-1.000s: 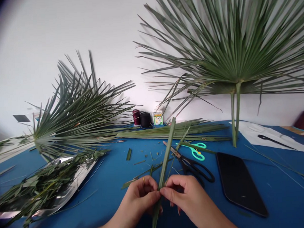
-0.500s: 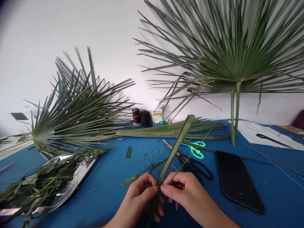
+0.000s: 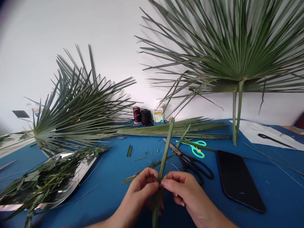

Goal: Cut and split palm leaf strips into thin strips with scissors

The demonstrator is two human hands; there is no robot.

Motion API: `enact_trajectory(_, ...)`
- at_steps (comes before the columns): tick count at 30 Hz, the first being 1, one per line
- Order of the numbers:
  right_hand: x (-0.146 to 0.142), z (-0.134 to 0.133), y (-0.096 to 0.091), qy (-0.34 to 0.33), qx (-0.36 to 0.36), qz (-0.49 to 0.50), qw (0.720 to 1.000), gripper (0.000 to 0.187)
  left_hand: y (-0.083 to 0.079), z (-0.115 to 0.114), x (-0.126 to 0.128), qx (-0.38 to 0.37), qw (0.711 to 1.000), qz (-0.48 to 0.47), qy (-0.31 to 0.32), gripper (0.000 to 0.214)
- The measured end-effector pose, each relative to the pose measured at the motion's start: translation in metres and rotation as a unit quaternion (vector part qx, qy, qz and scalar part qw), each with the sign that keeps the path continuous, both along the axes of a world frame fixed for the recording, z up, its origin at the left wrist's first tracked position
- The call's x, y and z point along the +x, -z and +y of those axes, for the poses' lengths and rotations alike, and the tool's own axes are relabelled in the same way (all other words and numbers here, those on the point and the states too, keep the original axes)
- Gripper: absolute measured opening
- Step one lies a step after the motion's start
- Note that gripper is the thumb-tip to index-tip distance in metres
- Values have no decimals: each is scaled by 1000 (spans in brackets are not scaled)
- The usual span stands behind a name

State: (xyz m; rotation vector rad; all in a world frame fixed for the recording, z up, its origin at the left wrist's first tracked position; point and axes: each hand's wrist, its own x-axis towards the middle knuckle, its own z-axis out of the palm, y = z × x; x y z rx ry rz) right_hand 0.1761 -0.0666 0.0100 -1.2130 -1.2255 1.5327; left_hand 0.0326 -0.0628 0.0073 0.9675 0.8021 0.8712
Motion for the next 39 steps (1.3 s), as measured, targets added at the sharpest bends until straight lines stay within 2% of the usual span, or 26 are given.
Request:
enact_trajectory(7, -3, -1, 1, -21, 0, -20, 1000, 26, 2, 2, 0, 29, 999, -9, -20, 32)
enact_trajectory(20, -1, -5, -7, -42, 44, 14, 998, 18, 8, -1, 1, -43, 999, -25, -14, 20)
enact_trajectory(26, 0, 4, 5, -67, 25, 68, 995, 16, 7, 1, 2, -23, 1000, -2, 0, 24)
enact_trajectory(30, 3, -1, 4, -92, -9, 95, 991, 14, 6, 1, 2, 7, 999, 28, -17, 27)
enact_trajectory(34, 4, -7, -2, -89, -23, 111, 990, 35, 11, 2, 4, 21, 999, 26, -19, 29)
enact_trajectory(38, 9, 3, 3, -116, 27, 109, 987, 71, 16, 4, 6, 0, 999, 30, -14, 31)
enact_trajectory(39, 10, 7, 4, -124, 36, 102, 986, 75, 17, 5, 6, -5, 999, 30, -15, 31)
